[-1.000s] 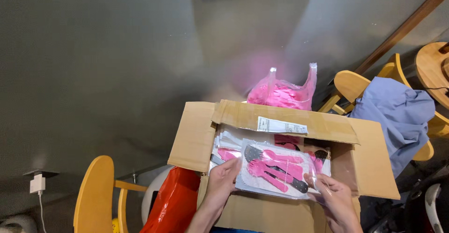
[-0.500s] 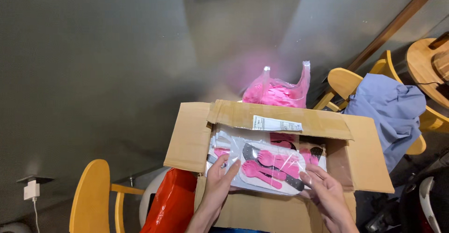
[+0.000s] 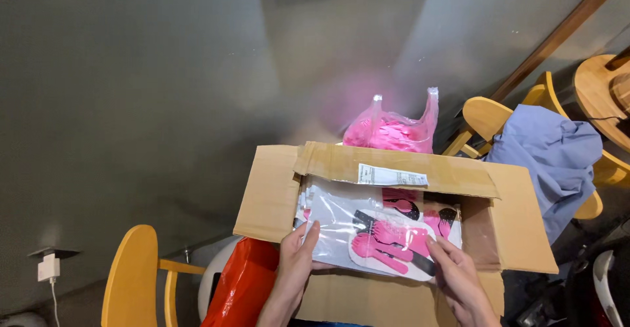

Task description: The person organizes pink plastic cutlery sets and white trays from a cardboard box, placing the cutlery into plastic bags and sealing them.

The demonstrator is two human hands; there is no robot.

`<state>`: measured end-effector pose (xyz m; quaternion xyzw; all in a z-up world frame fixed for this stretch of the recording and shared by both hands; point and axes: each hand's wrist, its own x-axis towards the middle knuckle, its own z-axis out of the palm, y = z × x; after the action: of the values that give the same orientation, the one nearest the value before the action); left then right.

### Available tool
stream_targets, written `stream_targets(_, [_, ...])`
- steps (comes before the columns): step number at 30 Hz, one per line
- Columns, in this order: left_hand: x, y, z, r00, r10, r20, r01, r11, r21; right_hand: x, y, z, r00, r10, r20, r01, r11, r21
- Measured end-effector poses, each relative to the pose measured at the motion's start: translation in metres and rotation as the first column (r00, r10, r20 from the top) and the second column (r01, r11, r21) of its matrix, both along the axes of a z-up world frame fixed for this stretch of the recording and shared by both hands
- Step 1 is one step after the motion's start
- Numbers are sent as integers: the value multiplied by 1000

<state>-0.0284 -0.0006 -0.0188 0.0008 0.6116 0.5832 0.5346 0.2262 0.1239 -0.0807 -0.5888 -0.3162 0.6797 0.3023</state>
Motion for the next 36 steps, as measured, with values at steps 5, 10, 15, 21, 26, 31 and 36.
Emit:
stream_targets(5, [2,-1,14,998,-49,35,48,999,5,-23,-8,34,997,-54,55,59,994,-95])
stream_targets(10, [-3,0,3,999,-32,16,33,999,-13,-16,-3,11,994,-109,9,110,992,-68])
stream_targets(15, [-11,-3,24,1000,-1,-2,1,1000,-17,-12,-2,25,993,-111,43,113,992,-63])
stream_targets(21, [-26,-9,13,996,77,36,-79,995,63,11,10,-5,996,-89,29,88,996,22])
stream_targets(26, [-39,-20,12,996,68,58,-72,995,67,16,12,9,991,-103,80,103,995,2])
stream_targets(31, [-50,-33,15,988,154,-22,-153,988,35,17,15,22,982,-149,113,146,988,41])
stream_targets(36, [-58,-48,27,930,340,-141,-313,932,184,19,18,28,980,-167,107,160,984,73])
